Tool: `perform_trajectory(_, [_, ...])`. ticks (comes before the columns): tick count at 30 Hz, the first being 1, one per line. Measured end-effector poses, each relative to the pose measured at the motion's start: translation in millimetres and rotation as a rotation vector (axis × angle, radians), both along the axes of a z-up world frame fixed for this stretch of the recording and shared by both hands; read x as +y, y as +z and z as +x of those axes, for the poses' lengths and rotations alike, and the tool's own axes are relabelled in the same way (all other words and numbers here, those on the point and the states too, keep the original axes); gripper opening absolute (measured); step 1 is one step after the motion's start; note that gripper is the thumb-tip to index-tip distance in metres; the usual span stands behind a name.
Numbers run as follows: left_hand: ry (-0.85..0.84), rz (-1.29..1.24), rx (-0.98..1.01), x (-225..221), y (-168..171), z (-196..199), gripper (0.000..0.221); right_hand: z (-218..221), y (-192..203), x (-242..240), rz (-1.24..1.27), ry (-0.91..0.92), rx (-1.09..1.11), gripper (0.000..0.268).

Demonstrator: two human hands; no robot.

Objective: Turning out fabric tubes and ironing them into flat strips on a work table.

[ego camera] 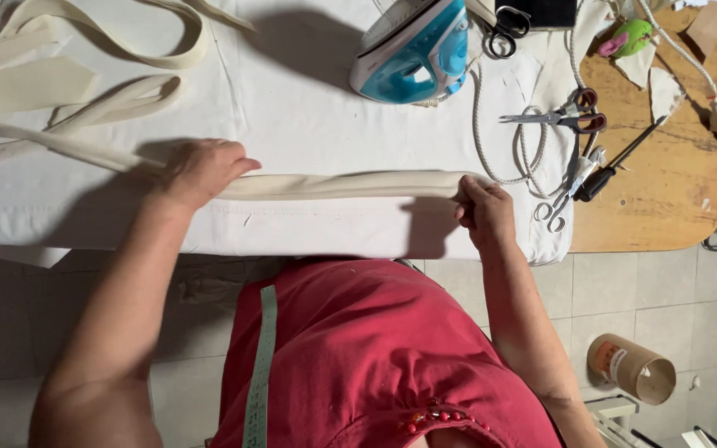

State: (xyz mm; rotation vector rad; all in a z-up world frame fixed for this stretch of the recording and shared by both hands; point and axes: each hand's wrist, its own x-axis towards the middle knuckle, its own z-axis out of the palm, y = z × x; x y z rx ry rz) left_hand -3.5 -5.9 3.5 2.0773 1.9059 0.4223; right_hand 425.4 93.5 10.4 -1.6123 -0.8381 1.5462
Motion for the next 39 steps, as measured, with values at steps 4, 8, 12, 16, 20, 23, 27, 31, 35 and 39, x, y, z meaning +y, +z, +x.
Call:
perform_trajectory(4, [0.138,-0.199,-0.007,3.3,12.7,4.1,0.041,-8.6,2.9,-10.9,-0.028,-0.004,-0.058,0.014])
perform_trajectory(8, [-0.078,0.097,0.064,-4.7,6.1,25.2,0.041,-0.1,-12.0,-8.7,0.077,0.087,0.082,0.023])
perform_trajectory(12, [-0.075,0.175,0.168,-17.0,1.4,29.6,0.036,24.6,-63.4,0.4,0.117,0.028,0.198,0.037])
perform_trajectory(16, [0.039,0.157,0.062,-13.2,1.6,30.2,0.058,7.5,-37.1,-3.9,0.143,0.003,0.147,0.042])
perform_trajectory(20, [0.110,0.149,0.176,-14.0,-8.6,31.8,0.047,-1.8,-17.2,-11.9,0.206,0.009,0.020,0.048])
perform_trajectory(23, [0.064,0.361,0.287,-13.5,-11.1,46.9,0.036,4.8,-28.4,-13.4,0.225,0.039,-0.061,0.050])
perform_trajectory(27, [-0.016,0.702,-0.111,-7.7,-18.2,120.9,0.012,7.0,-15.3,-16.2,0.236,0.107,-0.352,0.065])
perform_trajectory(31, [-0.281,0.529,0.064,-12.9,-3.8,170.8,0.063,2.0,-2.0,-29.7,0.390,0.168,-0.665,0.068])
perform_trajectory(35, [-0.236,0.420,0.085,-14.1,-14.1,183.8,0.063,-24.5,19.4,-39.9,0.835,0.507,-1.052,0.058])
perform_trajectory(39, [-0.246,0.412,0.124,-12.6,-5.2,183.4,0.060,-46.2,30.9,-57.9,1.029,1.203,-0.996,0.059])
